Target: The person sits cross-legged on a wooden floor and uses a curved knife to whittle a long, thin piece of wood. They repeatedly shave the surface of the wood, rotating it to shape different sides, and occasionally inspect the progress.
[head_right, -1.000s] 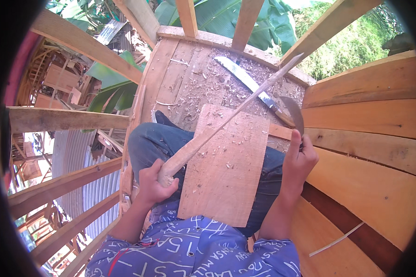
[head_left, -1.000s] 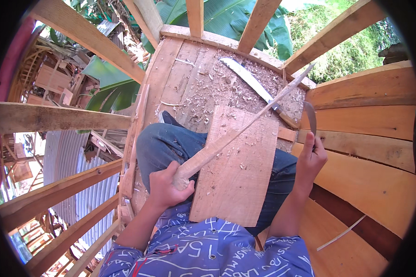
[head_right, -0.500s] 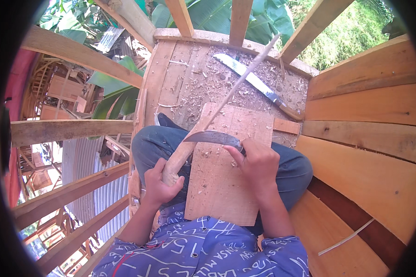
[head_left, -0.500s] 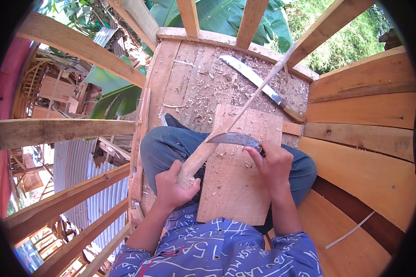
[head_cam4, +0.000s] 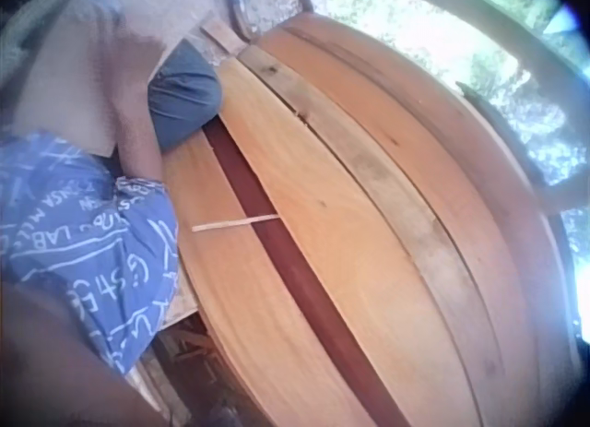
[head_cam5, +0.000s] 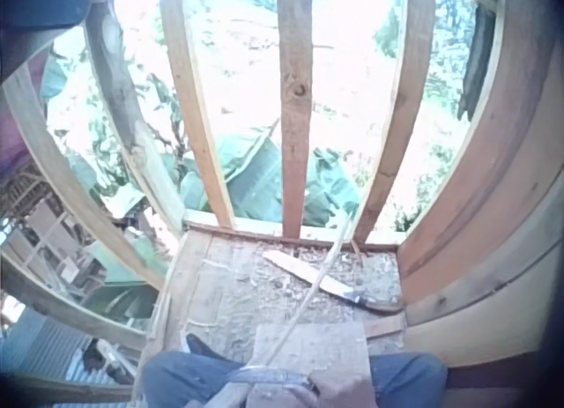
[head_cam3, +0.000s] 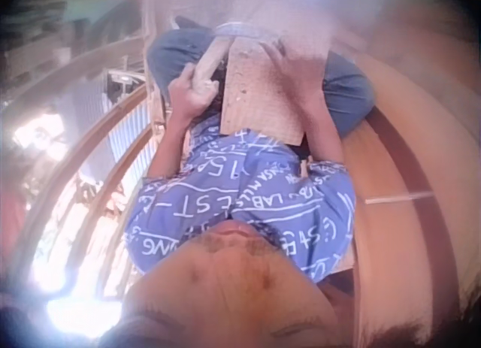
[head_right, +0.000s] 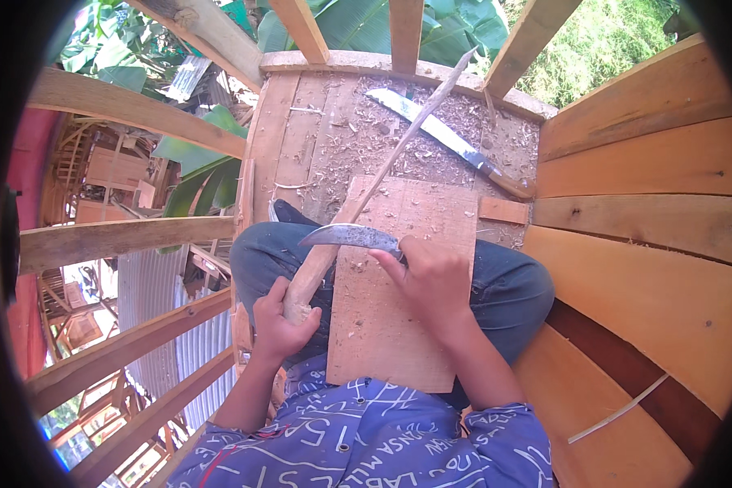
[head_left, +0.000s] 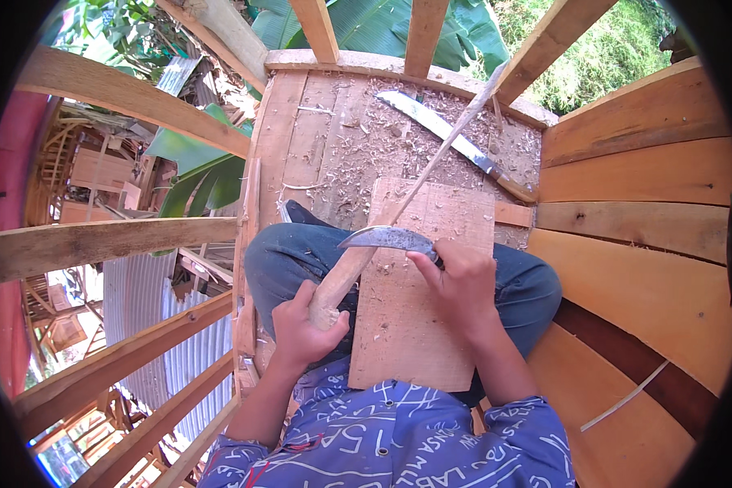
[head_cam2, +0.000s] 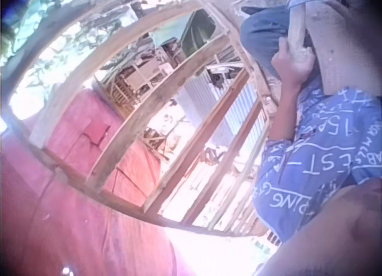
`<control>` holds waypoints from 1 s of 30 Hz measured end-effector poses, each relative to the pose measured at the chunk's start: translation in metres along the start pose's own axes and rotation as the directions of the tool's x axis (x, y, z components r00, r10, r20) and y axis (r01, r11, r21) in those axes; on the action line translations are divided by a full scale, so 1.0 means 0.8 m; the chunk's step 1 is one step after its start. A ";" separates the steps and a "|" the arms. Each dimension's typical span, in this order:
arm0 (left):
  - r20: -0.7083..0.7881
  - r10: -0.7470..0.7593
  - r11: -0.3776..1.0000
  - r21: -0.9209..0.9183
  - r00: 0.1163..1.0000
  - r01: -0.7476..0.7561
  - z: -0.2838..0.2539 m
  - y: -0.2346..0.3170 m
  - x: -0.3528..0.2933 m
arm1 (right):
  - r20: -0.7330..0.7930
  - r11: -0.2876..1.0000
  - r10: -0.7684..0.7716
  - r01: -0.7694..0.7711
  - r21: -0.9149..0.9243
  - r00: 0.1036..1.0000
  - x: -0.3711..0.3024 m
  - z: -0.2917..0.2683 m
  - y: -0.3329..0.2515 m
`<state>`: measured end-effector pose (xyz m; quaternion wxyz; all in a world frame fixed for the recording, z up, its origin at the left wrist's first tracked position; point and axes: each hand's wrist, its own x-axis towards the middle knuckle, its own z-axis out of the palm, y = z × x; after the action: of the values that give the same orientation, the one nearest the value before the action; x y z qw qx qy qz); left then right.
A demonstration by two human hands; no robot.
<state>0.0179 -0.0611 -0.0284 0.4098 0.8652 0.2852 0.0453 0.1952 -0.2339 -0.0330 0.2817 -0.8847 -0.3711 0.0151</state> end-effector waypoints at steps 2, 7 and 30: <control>-0.013 0.008 1.000 -0.009 1.000 -0.008 0.001 0.003 0.003 | -0.006 0.999 0.016 -0.016 -0.045 1.000 0.011 -0.002 0.006; -0.004 0.010 0.999 0.050 1.000 -0.010 0.001 0.002 0.002 | -0.208 0.967 0.248 -0.256 -0.011 0.946 0.017 -0.002 0.045; 0.023 0.014 0.997 0.076 1.000 -0.016 0.006 0.008 0.005 | -0.073 0.993 0.103 -0.106 -0.043 0.992 0.013 -0.021 0.038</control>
<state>0.0256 -0.0652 -0.0272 0.3794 0.8827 0.2758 0.0279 0.2266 -0.2521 -0.0319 0.2727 -0.9092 -0.3145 -0.0099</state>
